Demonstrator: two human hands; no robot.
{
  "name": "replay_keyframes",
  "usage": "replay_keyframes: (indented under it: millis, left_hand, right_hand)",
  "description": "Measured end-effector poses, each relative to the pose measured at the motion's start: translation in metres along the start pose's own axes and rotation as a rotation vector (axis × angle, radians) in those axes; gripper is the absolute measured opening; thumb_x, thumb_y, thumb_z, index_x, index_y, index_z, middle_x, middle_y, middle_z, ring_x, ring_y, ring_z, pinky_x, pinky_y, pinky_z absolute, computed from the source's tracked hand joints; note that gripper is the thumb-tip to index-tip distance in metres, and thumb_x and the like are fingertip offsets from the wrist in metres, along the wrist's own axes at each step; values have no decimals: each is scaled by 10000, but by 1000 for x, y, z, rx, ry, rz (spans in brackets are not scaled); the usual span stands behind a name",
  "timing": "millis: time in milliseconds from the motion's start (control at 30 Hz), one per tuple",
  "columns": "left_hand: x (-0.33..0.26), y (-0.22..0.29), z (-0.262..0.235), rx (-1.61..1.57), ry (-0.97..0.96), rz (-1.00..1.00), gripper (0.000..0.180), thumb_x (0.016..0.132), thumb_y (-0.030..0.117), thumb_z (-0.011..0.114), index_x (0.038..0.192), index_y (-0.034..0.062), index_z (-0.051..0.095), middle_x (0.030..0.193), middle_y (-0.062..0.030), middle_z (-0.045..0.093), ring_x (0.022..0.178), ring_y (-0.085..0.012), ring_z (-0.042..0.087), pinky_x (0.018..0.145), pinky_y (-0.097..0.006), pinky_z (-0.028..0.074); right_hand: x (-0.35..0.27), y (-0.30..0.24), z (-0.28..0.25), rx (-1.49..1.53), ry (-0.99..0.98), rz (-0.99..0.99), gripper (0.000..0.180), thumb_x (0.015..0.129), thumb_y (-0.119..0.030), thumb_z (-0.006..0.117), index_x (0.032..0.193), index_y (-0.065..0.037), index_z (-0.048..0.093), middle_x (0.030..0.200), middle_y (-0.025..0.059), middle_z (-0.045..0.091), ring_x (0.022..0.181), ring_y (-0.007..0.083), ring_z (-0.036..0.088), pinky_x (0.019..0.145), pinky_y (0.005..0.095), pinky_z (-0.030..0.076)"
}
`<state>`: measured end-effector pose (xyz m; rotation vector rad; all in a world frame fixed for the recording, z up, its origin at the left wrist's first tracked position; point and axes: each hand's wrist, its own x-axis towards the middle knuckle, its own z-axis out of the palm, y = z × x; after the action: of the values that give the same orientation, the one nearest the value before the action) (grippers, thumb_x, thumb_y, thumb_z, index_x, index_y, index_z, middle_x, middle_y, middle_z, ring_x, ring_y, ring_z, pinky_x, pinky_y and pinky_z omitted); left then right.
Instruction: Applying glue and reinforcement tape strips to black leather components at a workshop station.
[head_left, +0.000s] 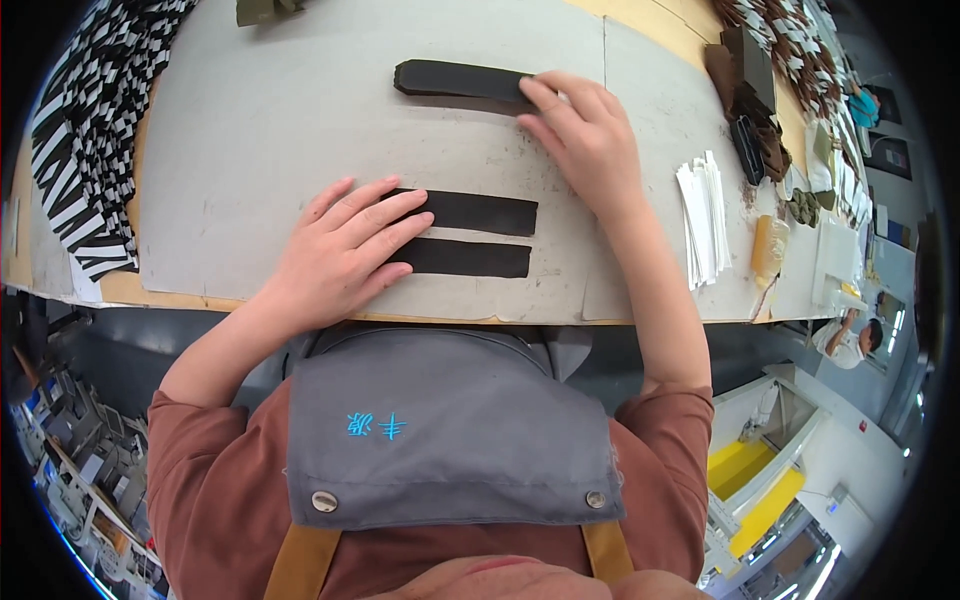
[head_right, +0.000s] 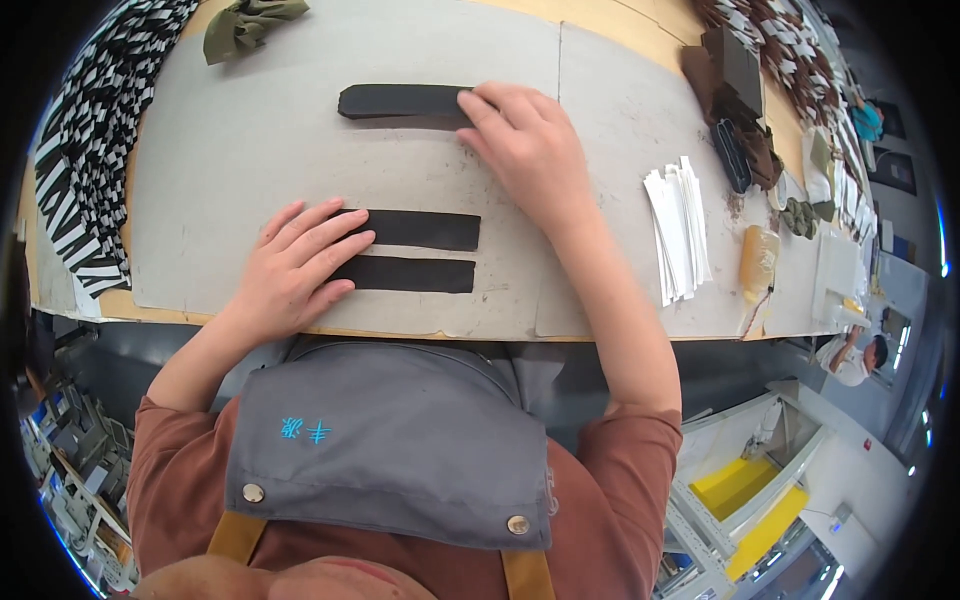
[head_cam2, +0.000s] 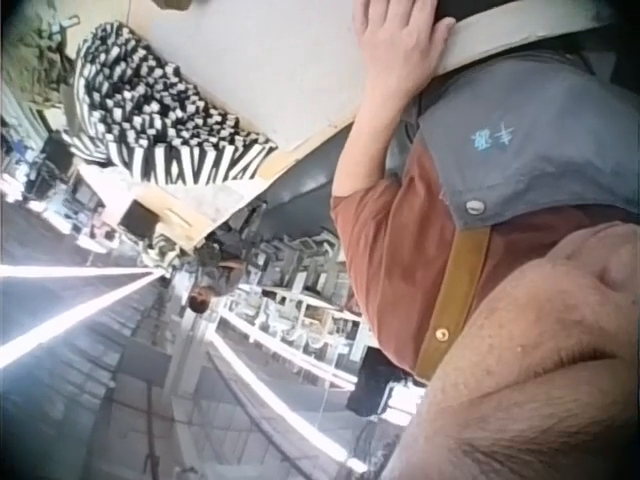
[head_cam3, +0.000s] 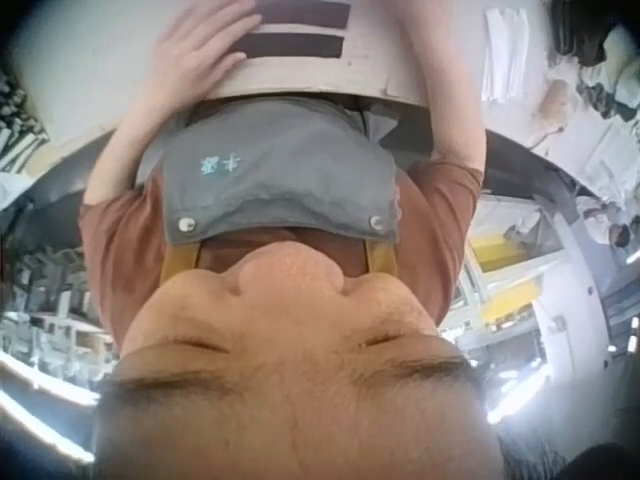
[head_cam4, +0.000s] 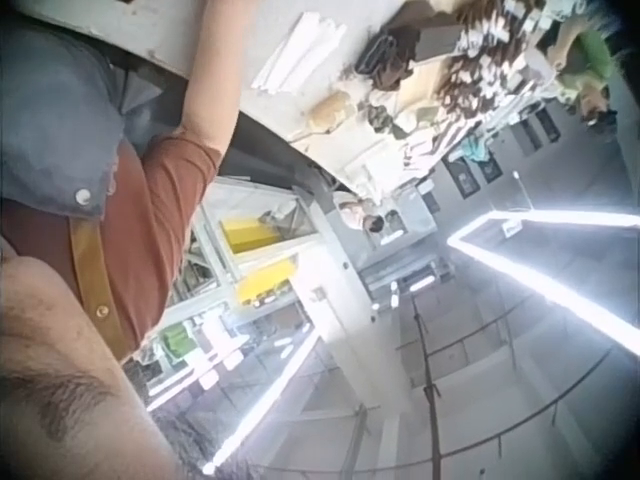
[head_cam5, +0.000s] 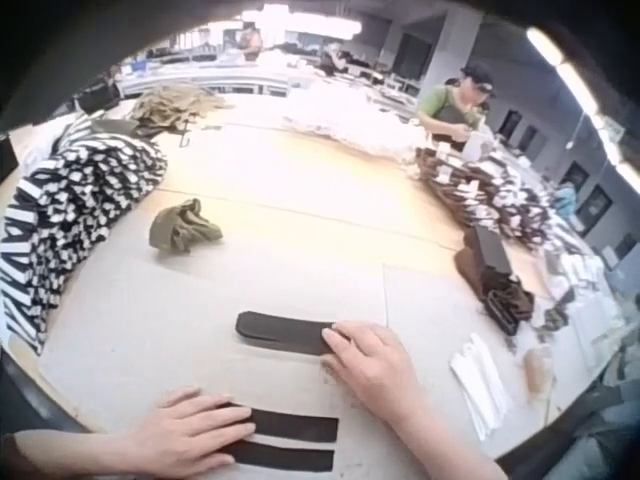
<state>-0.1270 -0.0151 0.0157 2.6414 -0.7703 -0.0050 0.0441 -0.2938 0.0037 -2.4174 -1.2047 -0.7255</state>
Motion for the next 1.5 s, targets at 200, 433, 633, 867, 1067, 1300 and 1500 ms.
replay_keyframes:
  millis: [200,433,633,867,1067,1300,1500]
  left_hand:
    - [2,-3,0,-63,47,20,549,864,190,762,1395,141,633,1492,-56,581,1408,-269,517,1188,-472,350]
    - [2,-4,-2,-105,101,33,513,841,131,771,1344,128,666,1460,-69,603,1354,-279,566,1143,-465,401]
    - [1,-4,1,-105,136,38,492,835,118,775,1318,120,679,1443,-70,615,1334,-277,580,1124,-460,419]
    - [-1,-5,-2,-65,139,47,486,848,139,771,1324,123,677,1452,-62,611,1360,-276,561,1137,-462,405]
    - [12,2,-1,-9,46,-89,624,885,241,750,1471,134,565,1572,-66,504,1477,-279,443,1210,-490,309]
    - [17,-4,-3,-16,-31,-121,655,918,292,713,1521,137,510,1611,-75,454,1502,-291,406,1232,-520,268]
    - [31,-22,-16,9,61,-108,614,918,204,713,1502,143,532,1599,-83,464,1497,-306,411,1218,-518,298]
  right_hand:
    - [-2,5,8,-92,4,-134,245,827,-64,765,1071,-52,749,1074,40,719,962,222,698,871,360,568]
    - [0,5,8,-106,14,-185,224,812,-54,712,1034,-45,736,1066,51,695,948,207,683,935,390,553]
    - [-3,2,-2,-91,-22,-160,201,823,-60,703,1021,-71,736,1066,17,695,949,167,682,992,386,519]
    - [-25,-38,-25,-56,-96,-215,194,824,-80,708,1012,-100,752,1102,3,709,964,130,690,998,398,502]
    - [-34,-43,-27,-55,-117,-193,176,850,-136,737,1023,-114,759,1085,-13,717,923,130,685,983,387,483]
    - [1,-17,-14,-45,-43,87,315,853,-148,804,1154,-74,749,1162,34,730,1019,243,690,934,360,519]
    - [3,12,9,-154,-11,-135,272,843,-49,696,1111,-31,739,1138,65,715,1020,232,688,924,383,553]
